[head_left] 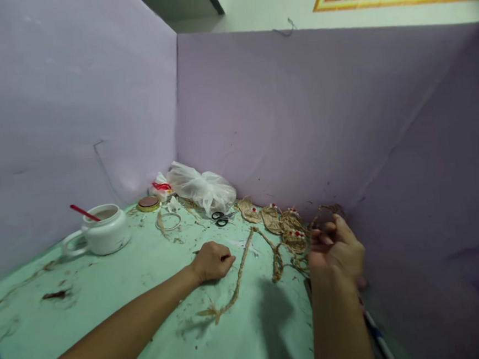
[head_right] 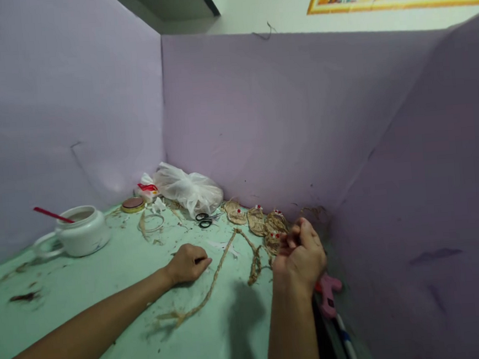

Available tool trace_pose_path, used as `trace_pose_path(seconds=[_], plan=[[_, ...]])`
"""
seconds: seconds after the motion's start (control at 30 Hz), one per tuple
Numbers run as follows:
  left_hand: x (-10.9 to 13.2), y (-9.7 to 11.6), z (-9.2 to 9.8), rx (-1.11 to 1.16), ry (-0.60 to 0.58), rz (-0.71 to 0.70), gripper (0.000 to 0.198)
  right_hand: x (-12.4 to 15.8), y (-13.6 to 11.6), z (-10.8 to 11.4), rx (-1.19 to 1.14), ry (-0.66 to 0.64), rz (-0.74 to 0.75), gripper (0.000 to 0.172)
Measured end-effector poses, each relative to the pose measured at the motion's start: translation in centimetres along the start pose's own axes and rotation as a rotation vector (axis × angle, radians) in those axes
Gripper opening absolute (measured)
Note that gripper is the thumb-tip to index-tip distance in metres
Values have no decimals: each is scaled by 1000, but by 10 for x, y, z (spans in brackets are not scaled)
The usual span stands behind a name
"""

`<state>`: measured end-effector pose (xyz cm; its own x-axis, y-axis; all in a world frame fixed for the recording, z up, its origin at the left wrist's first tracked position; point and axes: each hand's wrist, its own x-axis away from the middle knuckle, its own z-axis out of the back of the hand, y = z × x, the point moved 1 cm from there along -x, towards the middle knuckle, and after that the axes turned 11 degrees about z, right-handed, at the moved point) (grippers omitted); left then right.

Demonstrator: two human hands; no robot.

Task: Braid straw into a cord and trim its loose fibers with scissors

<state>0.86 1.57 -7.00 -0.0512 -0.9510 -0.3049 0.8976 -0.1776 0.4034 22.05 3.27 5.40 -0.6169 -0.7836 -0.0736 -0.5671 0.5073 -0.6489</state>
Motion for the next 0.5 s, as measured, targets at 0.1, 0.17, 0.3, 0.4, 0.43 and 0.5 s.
trace_pose_path(seconds=[0.1, 0.17, 0.3, 0.4, 0.43, 0.5], plan=[[-1, 0, 0, -13, 27, 24, 29, 5, -19, -4, -11, 25, 25, 5], [-2, 1, 0, -25, 34, 40, 29, 7, -31, -6, -44, 29, 30, 10], [-1, 4, 2, -53, 26, 74, 27, 12, -53, -6, -78, 36, 83, 18], [0, 5, 3, -73, 13, 102, 27, 15, -67, -5, -118, -37, 106, 21], [0, 5, 4, -80, 8, 109, 27, 15, -71, -3, -132, -83, 108, 22], [0, 5, 4, -92, -3, 119, 27, 13, -78, 3, -128, -84, 104, 23]])
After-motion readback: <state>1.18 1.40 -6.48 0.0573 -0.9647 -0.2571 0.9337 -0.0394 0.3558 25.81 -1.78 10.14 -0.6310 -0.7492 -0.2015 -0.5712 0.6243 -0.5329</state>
